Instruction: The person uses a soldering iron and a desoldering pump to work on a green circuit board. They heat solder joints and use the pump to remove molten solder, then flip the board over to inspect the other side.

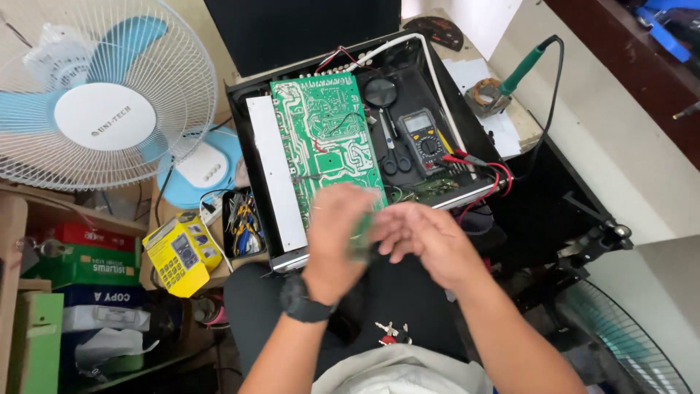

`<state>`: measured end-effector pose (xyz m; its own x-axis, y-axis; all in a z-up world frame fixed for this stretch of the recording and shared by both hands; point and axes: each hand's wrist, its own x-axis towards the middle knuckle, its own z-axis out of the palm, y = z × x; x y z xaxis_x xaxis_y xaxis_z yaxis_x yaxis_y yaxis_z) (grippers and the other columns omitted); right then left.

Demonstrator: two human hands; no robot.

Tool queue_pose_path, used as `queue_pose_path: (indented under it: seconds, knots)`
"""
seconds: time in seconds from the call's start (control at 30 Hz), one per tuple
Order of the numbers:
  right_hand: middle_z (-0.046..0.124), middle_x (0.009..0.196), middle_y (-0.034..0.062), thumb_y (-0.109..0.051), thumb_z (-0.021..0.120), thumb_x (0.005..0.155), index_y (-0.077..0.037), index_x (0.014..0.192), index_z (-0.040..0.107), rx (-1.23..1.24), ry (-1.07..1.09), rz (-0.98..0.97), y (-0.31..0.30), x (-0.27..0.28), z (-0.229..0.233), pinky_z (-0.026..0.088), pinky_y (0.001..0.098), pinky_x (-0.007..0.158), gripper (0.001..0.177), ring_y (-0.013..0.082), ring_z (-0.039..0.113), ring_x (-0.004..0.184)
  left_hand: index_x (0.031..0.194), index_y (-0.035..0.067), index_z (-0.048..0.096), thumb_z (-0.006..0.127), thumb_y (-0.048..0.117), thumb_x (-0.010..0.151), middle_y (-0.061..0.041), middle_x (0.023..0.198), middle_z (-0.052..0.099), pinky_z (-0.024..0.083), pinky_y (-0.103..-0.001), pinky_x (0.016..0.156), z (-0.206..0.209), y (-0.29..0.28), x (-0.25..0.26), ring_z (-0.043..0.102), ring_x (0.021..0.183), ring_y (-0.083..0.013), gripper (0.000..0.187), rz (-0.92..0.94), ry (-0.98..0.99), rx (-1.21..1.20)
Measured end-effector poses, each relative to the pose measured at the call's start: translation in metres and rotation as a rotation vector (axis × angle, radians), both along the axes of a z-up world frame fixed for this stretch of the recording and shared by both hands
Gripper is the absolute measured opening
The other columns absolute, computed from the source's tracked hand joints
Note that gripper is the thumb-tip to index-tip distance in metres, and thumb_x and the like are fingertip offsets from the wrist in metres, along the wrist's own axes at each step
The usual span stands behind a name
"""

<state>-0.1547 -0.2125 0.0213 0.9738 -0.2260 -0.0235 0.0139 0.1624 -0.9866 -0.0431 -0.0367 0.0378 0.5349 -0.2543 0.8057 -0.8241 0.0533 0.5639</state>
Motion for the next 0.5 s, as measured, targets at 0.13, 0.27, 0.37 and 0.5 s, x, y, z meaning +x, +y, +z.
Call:
queue_pose_path:
  seconds: [0.13,0.27,0.37,0.5]
  knots:
    - [0.084,0.097,0.0236,-0.037,0.053,0.121,0.005,0.128,0.079,0.424,-0.04,0.008,-0.013,0.015,-0.046,0.073,0.0483,0.073,0.05,0.0315,0.083,0.078,0.133,0.008,0.084,0.08,0.033,0.108,-0.007,0.126,0.082,0.064,-0.048,0.108,-0.015,-0.022,-0.007,0.078,0.11,-0.0311,0.035,-0.056,-0.291,0.158]
    - [0.081,0.09,0.0075,-0.032,0.067,0.118,-0.013,0.115,0.077,0.498,0.024,-0.117,-0.031,0.042,-0.038,0.063,0.0352,0.068,0.022,0.0231,0.08,0.073,0.146,0.001,0.075,0.068,0.002,0.116,-0.019,0.143,0.079,0.067,-0.054,0.111,0.004,-0.029,-0.016,0.079,0.13,-0.0435,0.031,-0.071,-0.194,0.209]
    - [0.065,0.073,0.0078,-0.036,0.077,0.114,-0.008,0.116,0.078,0.095,0.079,-0.218,-0.06,0.083,-0.038,0.056,0.0309,0.038,0.029,0.021,0.066,0.041,0.168,-0.009,0.051,0.058,-0.018,0.108,-0.036,0.166,0.059,0.056,-0.064,0.125,0.013,-0.018,-0.008,0.059,0.153,-0.0551,0.061,-0.177,-0.059,0.347]
    - [0.071,0.072,0.0179,-0.034,0.073,0.116,0.0,0.102,0.075,-0.358,0.169,-0.152,-0.088,0.126,0.032,0.062,0.0337,0.046,0.037,0.0252,0.073,0.053,0.17,-0.008,0.051,0.065,-0.015,0.103,-0.037,0.158,0.063,0.055,-0.065,0.121,-0.005,-0.003,0.006,0.063,0.146,-0.0567,0.069,-0.044,0.091,0.512]
